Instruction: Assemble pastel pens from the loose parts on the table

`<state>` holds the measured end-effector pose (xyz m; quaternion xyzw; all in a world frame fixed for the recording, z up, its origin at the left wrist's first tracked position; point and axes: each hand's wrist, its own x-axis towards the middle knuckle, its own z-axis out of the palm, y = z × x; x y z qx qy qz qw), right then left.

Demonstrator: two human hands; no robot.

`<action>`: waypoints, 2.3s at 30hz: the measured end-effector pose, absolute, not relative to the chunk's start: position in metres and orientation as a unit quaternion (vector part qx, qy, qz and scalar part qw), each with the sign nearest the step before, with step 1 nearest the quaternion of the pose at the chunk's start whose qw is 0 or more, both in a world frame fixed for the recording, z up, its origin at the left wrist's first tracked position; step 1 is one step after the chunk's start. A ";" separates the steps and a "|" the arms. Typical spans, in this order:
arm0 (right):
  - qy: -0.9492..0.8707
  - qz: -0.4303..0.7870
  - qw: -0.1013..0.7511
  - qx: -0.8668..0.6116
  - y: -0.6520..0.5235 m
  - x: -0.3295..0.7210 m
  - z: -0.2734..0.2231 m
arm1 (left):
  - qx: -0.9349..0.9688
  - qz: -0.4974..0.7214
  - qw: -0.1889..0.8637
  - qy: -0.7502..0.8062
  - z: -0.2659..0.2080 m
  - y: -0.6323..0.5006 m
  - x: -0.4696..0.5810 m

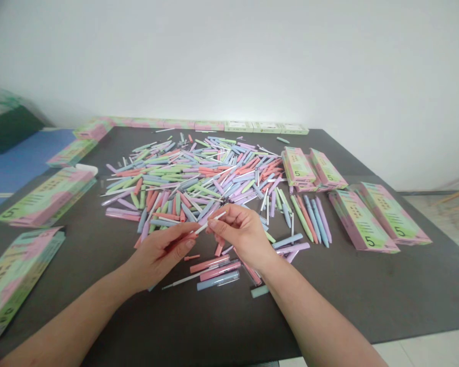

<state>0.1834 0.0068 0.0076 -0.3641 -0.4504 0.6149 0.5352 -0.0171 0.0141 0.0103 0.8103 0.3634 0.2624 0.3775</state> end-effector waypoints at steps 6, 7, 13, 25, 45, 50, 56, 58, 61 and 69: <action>-0.457 0.606 0.526 -0.383 0.016 0.196 0.016 | 0.790 0.251 0.398 0.393 0.010 0.015 -0.017; -0.454 0.589 0.538 -0.397 0.020 0.204 0.019 | 0.786 0.255 0.403 0.393 0.010 0.015 -0.018; -0.555 0.194 0.458 -0.667 0.039 0.263 0.023 | 0.778 0.266 0.414 0.391 0.008 0.014 -0.018; -0.684 0.050 0.053 -0.726 0.047 0.279 0.001 | 0.789 0.251 0.398 0.394 0.016 0.013 -0.018; -0.735 0.080 0.152 -0.656 0.043 0.241 -0.001 | 0.653 0.424 0.469 0.416 0.013 0.020 -0.023; -0.786 0.216 0.150 -0.560 0.026 0.229 0.017 | 0.623 0.442 0.498 0.411 0.011 0.021 -0.022; -0.824 0.217 0.032 -0.523 0.020 0.232 0.022 | 0.652 0.422 0.463 0.427 0.011 0.020 -0.023; -0.826 0.192 0.022 -0.530 0.022 0.235 0.021 | 0.659 0.418 0.458 0.425 0.012 0.020 -0.022; -0.807 0.182 0.026 -0.561 0.025 0.241 0.022 | 0.663 0.414 0.456 0.426 0.014 0.019 -0.021; -0.768 0.090 0.041 -0.633 0.029 0.260 0.024 | 0.665 0.413 0.454 0.426 0.017 0.016 -0.019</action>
